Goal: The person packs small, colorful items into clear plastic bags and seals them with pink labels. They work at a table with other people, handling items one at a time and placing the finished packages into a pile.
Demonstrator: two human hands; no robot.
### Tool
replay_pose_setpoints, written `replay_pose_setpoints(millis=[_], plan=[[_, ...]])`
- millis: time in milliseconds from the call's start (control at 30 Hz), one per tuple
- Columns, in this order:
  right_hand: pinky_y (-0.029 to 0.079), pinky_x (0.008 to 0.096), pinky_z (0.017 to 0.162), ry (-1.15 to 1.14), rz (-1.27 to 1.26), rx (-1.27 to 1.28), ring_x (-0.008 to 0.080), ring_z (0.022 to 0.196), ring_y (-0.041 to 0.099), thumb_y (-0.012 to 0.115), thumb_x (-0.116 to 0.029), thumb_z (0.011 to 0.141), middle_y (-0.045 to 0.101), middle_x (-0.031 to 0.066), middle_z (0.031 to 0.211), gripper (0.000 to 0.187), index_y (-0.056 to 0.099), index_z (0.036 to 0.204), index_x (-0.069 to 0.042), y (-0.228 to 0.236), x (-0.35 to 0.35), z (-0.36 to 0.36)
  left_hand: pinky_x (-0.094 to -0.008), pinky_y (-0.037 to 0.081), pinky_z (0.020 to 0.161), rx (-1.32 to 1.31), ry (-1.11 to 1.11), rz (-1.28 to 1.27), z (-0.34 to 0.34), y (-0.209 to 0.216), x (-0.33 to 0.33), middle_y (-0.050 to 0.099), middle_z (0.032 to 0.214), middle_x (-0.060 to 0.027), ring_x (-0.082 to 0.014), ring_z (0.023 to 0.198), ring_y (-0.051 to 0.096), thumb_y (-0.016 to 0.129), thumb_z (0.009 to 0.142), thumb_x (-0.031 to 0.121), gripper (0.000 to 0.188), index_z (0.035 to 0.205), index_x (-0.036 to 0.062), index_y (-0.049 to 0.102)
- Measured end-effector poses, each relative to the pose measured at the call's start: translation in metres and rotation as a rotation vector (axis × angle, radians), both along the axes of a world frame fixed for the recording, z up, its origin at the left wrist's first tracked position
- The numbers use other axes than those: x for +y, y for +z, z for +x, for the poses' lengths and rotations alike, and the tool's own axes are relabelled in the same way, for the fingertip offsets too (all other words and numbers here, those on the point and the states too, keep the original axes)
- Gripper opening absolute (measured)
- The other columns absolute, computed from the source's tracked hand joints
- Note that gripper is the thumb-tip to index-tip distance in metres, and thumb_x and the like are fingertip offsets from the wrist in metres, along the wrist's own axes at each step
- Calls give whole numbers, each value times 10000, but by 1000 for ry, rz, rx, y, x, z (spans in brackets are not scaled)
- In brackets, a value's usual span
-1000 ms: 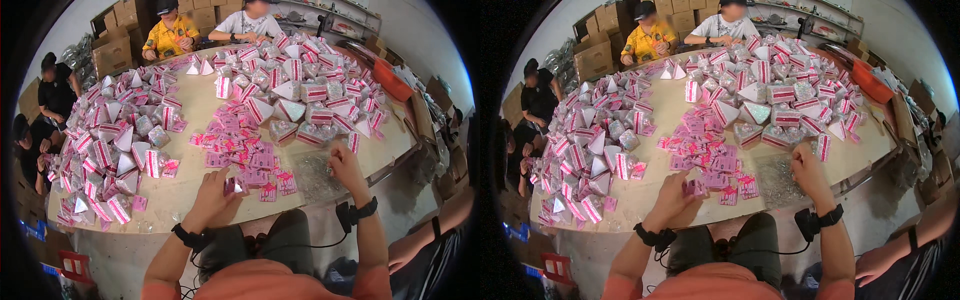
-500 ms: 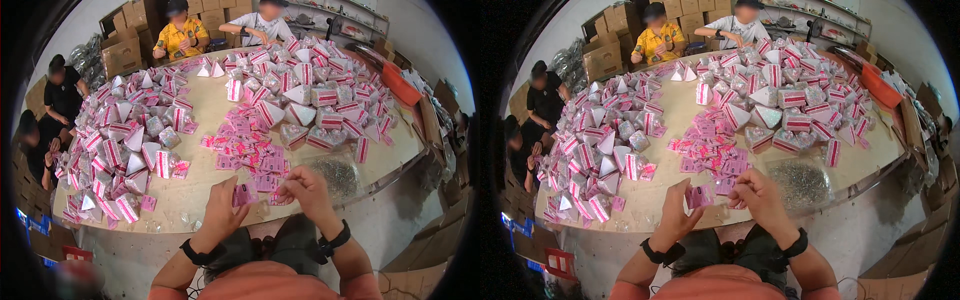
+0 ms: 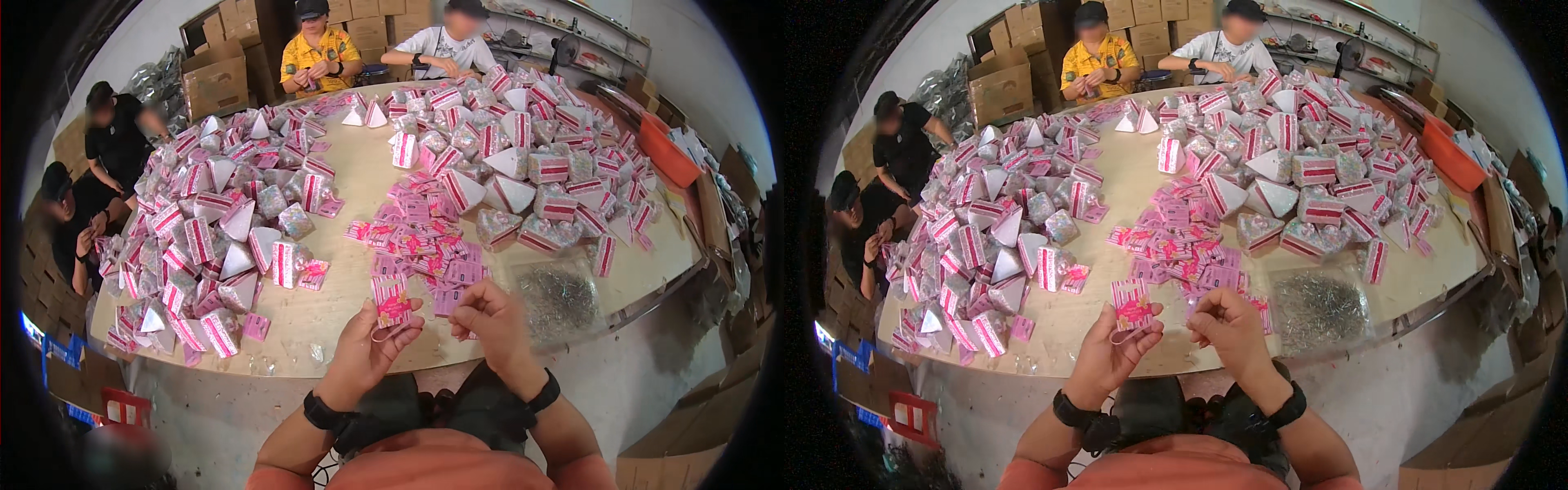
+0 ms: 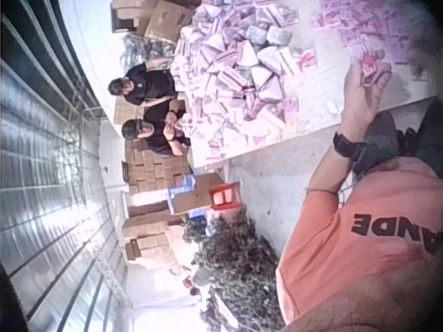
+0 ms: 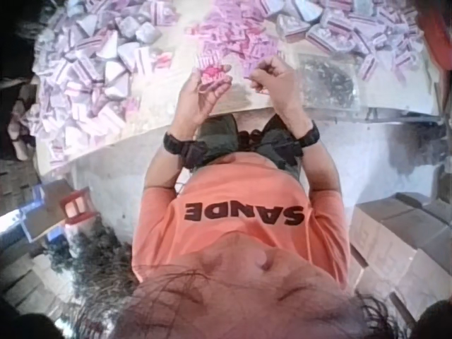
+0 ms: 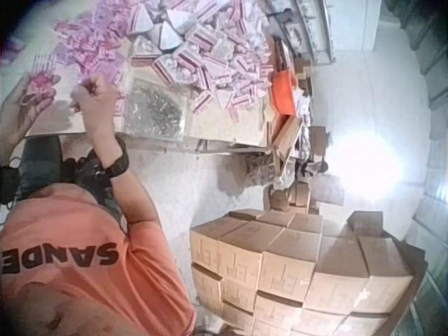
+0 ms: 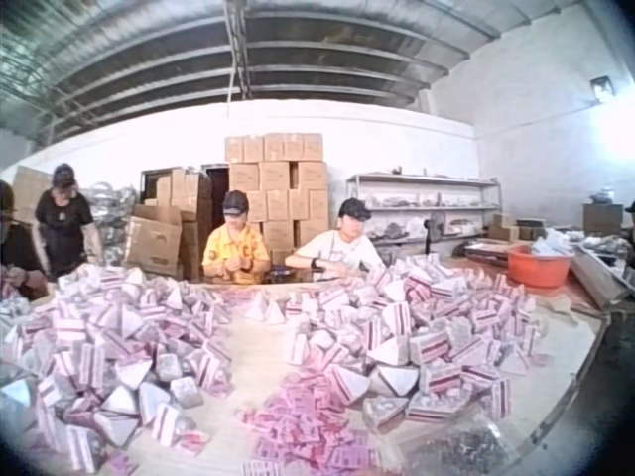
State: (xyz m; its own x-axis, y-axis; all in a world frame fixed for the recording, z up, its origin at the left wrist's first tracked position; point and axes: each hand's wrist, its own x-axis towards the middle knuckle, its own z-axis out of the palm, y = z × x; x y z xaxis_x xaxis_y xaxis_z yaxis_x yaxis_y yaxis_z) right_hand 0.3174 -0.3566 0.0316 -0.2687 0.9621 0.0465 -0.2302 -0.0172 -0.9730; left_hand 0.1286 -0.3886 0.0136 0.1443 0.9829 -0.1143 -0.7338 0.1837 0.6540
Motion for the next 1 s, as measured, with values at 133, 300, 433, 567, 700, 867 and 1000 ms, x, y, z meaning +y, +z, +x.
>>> replay_pose_setpoints(millis=[133,300,433,567,700,867,1000], plan=[[439,206,523,34,-41,35,96,616,560,580,-54,797,577,47,710,72,522,830,-26,-7,-6,-9,-361,472,859,13,44,70,2,-1,-2,493,1162,-177,-277,995,553,433,905,338,485,1218,-27,367],[421,206,513,31,-110,137,88,589,530,587,-74,799,565,38,713,81,523,827,-34,-23,-14,-16,-363,445,898,105,82,187,7,2,-6,484,1179,-146,-292,1079,511,606,808,292,590,1237,-23,351],[410,216,524,-2,-231,276,92,591,518,600,-86,800,553,31,701,92,527,825,-37,-20,-17,-26,-370,415,928,145,91,208,13,0,-9,481,1188,-132,-287,1094,498,686,743,262,680,1255,-16,336],[413,218,576,30,-215,417,98,654,523,610,-85,796,557,29,739,97,532,827,-36,-14,-12,-30,-371,366,956,127,50,267,14,-6,-11,471,1210,-125,-255,1129,465,695,741,216,669,1264,-7,341],[408,227,718,-38,-105,431,105,787,511,613,-74,790,568,40,864,93,543,838,-35,-16,-3,-37,-375,374,946,188,35,234,12,-5,-16,466,1206,-126,-241,1120,460,722,695,229,712,1259,10,346],[396,291,830,-29,-91,420,154,844,535,613,-56,779,581,86,931,118,530,857,-24,-3,-3,-40,-328,351,929,660,211,330,-4,-4,-17,450,1218,-90,-195,1137,430,649,715,76,574,1225,50,387],[404,246,798,10,-76,333,119,863,524,605,-58,794,582,92,970,89,538,844,-29,2,-5,-40,-290,406,814,1075,403,578,-2,14,-13,535,1009,-91,-182,928,518,604,728,12,348,1063,35,512]])
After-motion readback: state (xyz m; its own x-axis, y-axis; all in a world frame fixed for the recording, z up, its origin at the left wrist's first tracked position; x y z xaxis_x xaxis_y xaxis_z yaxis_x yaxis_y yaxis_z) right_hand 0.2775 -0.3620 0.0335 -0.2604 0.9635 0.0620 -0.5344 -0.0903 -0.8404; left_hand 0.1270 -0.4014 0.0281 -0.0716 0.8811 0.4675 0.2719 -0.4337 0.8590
